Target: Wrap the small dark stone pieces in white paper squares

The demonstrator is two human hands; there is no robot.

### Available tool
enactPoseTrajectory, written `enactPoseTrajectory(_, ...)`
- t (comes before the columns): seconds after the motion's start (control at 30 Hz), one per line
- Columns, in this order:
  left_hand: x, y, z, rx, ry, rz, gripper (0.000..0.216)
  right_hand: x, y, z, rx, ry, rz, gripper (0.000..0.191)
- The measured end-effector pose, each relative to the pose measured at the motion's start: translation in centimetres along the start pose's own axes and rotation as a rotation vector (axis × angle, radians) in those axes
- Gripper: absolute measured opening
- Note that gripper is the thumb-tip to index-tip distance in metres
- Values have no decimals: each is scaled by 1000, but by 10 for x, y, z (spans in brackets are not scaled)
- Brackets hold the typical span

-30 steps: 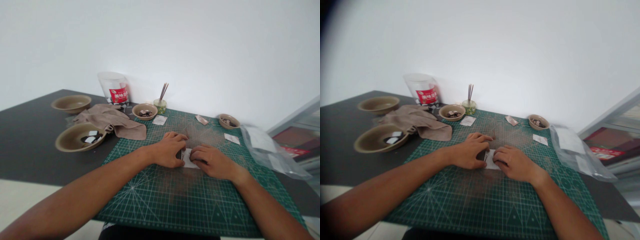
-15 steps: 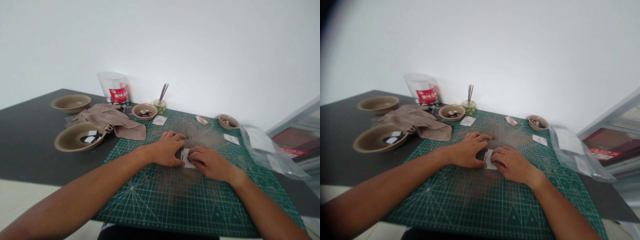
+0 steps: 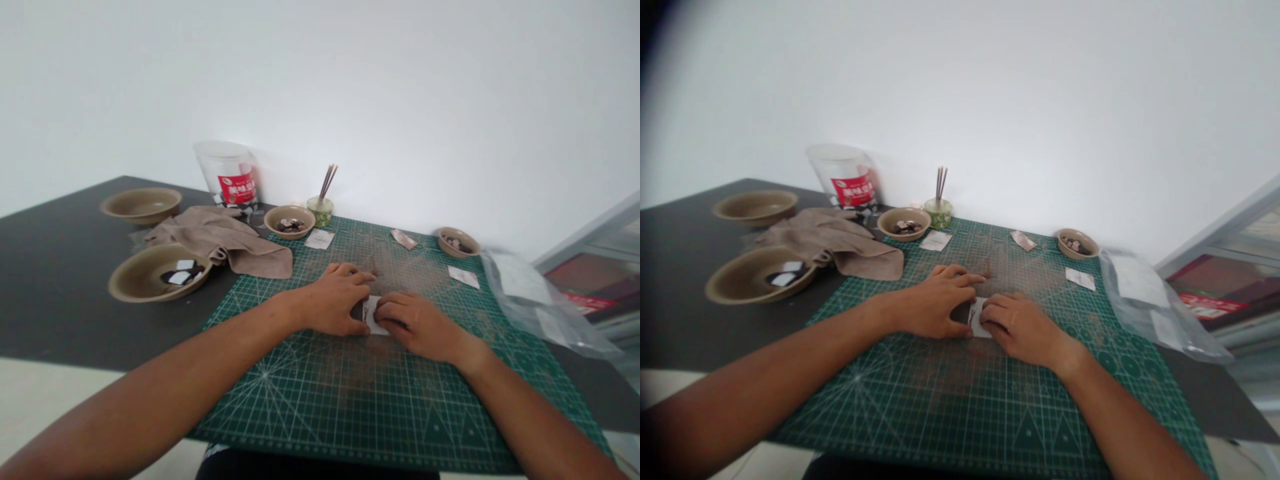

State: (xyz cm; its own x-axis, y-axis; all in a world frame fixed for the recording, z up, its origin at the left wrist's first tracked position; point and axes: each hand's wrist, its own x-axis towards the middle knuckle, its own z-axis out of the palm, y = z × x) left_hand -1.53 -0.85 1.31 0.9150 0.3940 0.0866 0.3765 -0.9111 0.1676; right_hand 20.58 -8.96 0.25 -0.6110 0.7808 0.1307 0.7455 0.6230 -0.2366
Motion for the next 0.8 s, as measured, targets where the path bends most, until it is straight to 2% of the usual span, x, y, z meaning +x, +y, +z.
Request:
enactPoseTrajectory(0.13,-1,0,0,-11,-13,11,46,0,0,-1,-26,14,55,12)
enactPoseTrajectory(0.27,-2,0,1,-23,-18,22,45,1,-2,1,-6,-12,10,12)
enactPoseTrajectory(0.47,-4,0,4,-36,-10,-7,43,0,3,0,9,87,128,12)
enactPoseTrajectory(0.63,-5,-2,9,-47,-17,6,44,1,0,4,73,21,17,12)
enactPoseTrajectory(0.73,-5,-4,11,-42,-14,-7,47,4,4,3,41,92,118,11)
enactPoseTrajectory(0.8,-5,-4,11,-40,-18,-20,49,2,7,-2,62,92,170,10)
